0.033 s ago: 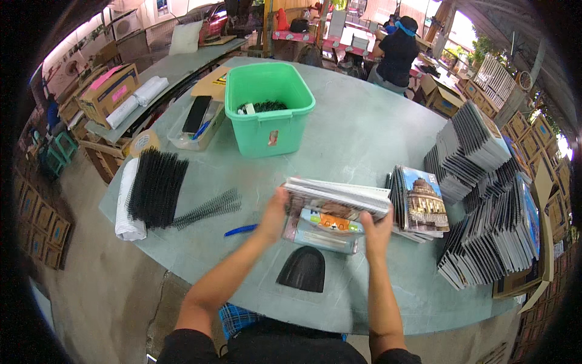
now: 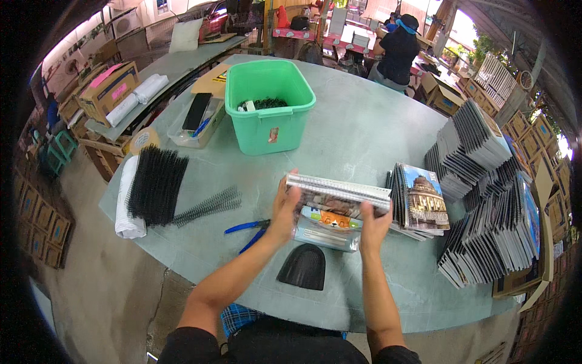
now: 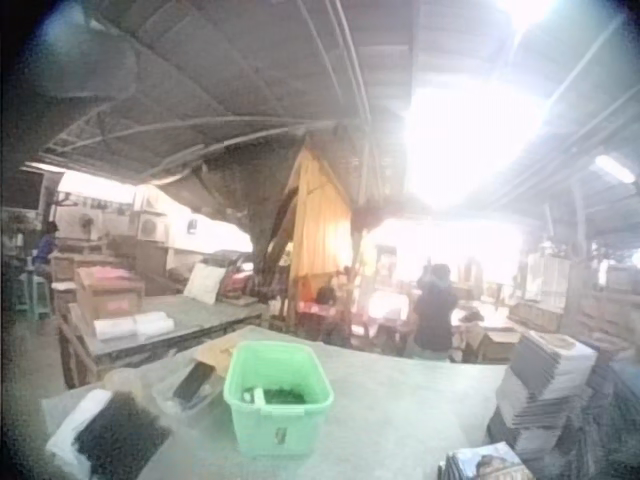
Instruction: The person assembles calendars by inserting wire binders through pre-punched holes in paper stacks and covers, using shears to cut the wire to size.
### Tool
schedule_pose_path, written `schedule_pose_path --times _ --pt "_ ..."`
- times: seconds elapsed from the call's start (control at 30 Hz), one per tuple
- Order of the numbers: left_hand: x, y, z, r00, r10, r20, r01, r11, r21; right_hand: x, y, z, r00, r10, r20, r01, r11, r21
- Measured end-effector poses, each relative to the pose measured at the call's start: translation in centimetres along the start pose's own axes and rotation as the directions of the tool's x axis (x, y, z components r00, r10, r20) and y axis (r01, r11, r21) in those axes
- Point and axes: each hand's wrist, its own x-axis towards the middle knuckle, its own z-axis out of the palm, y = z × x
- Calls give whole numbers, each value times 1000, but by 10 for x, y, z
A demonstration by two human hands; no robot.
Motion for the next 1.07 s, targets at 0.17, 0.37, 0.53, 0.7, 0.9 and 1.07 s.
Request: schedule_pose_path --times 0.17,0.37,0.53,0.7,0.9,1.07 --pt "25 17 18 977 -192 -96 184 979 -86 18 -34 23 998 50 -47 -48 998 42" --pt "17 22 -1 998 55 28 -60 958 280 42 -26 20 990 82 -115 -85 996 -24" --pt "4 97 -105 948 -169 268 -223 245 944 25 -41 25 988 40 -149 2 963 270" --pt "-28 128 -255 992 -127 -12 -59 -538 841 16 -9 10 997 73 -6 -73 997 37" --pt "2 118 -244 994 -9 108 -96 -526 845 45 -17 6 972 211 100 -222 968 117" --pt "19 109 -235 993 -51 -104 68 -476 877 27 -26 11 979 182 93 -185 982 25"
